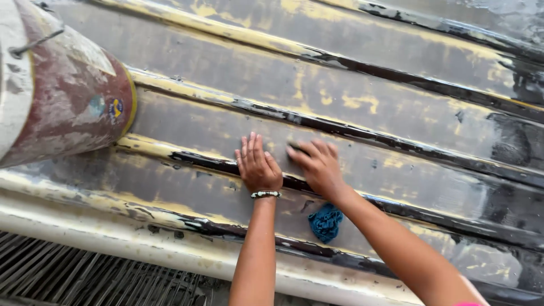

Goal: Sanding and cleaning the roof of a vehicle using a sanding block and a damp cloth.

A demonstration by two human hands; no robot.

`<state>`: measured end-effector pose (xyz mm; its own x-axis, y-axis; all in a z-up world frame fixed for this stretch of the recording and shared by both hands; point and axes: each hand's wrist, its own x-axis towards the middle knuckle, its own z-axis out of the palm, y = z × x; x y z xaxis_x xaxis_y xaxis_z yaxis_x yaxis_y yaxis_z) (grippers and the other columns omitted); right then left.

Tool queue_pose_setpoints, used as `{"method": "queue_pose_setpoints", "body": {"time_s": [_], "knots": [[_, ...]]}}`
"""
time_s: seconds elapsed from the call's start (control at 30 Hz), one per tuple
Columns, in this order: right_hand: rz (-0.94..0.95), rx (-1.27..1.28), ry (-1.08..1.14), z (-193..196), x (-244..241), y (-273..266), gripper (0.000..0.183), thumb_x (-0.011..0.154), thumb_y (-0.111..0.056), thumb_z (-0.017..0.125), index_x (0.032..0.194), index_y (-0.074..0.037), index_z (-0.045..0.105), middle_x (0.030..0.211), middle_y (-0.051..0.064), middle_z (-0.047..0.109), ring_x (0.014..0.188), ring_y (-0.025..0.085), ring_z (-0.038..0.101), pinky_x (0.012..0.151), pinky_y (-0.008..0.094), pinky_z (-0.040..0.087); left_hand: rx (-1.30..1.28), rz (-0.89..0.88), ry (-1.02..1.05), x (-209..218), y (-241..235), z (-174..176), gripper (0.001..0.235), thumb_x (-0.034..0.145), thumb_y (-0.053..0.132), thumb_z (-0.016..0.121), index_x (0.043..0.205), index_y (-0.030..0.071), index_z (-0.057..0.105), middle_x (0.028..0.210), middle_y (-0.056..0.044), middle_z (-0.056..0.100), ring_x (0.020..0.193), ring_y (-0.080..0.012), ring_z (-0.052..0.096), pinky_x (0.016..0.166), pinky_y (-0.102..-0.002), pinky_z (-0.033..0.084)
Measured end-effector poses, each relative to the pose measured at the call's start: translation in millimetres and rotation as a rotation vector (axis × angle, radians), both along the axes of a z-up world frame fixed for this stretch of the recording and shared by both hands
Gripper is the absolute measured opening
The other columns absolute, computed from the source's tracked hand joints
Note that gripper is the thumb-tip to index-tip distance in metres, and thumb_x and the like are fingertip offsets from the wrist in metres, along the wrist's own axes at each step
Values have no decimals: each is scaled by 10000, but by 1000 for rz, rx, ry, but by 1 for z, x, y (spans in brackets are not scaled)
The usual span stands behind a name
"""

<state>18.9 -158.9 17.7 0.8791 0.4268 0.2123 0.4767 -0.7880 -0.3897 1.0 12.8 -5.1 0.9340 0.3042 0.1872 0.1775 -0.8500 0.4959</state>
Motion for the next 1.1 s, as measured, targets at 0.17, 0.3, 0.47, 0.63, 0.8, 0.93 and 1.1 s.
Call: {"method": "queue_pose_setpoints", "body": {"time_s": [0.17, 0.3, 0.47, 0.63, 0.8, 0.93, 1.1], "knots": [[123, 67, 89, -6, -3, 7, 397, 840, -206, 696, 1227, -294, 712, 1298, -1, 638, 1217, 253, 535, 1021, 479, 327, -20, 1, -29, 2, 10, 11, 518, 961, 227, 476, 1444, 52, 536, 1522, -132, 541, 1474, -350, 443, 1245, -562, 261], [184, 117, 115, -5, 40, 48, 359, 865, -255, 689, 1223, -248, 697, 1342, 10, 619, 1245, 293, 519, 1017, 484, 328, -139, -37, -63, 7, 14, -2, 506, 974, 243, 498, 1444, 64, 544, 1527, -140, 545, 1478, -347, 454, 1255, -544, 290], [331, -56, 149, 7, -8, -86, 471, 831, -125, 628, 1276, -262, 698, 1384, 40, 625, 1307, 305, 528, 1075, 494, 357, -16, -12, -38, 1, 54, -15, 535, 972, 214, 476, 1484, 66, 523, 1568, -146, 512, 1501, -344, 437, 1274, -542, 269], [423, -46, 188, 1, -3, -92, 445, 833, -128, 669, 1259, -255, 683, 1413, 50, 608, 1301, 297, 546, 1072, 503, 405, 173, 225, 9, 17, 51, -2, 526, 1017, 269, 478, 1495, 51, 484, 1596, -183, 455, 1498, -367, 395, 1237, -547, 216], [515, 181, 84, -13, 55, 96, 374, 885, -237, 700, 1259, -222, 695, 1404, 48, 619, 1264, 289, 549, 1059, 452, 369, -121, 328, -129, 12, 57, -7, 491, 1094, 267, 400, 1517, 25, 460, 1596, -164, 482, 1519, -329, 434, 1280, -536, 264], [500, 200, 118, -3, 46, 96, 378, 891, -195, 687, 1269, -210, 694, 1396, 38, 626, 1248, 272, 556, 1072, 443, 368, -170, 356, -182, 10, 57, -1, 488, 1098, 288, 404, 1505, 26, 464, 1584, -175, 491, 1505, -326, 455, 1275, -529, 295], [307, 98, 153, -2, -13, -13, 362, 879, -186, 712, 1230, -271, 728, 1299, -8, 663, 1120, 226, 559, 989, 443, 350, -142, 311, -166, 8, 56, 7, 530, 1085, 327, 415, 1509, 11, 452, 1572, -183, 499, 1498, -350, 444, 1264, -538, 275]]}}
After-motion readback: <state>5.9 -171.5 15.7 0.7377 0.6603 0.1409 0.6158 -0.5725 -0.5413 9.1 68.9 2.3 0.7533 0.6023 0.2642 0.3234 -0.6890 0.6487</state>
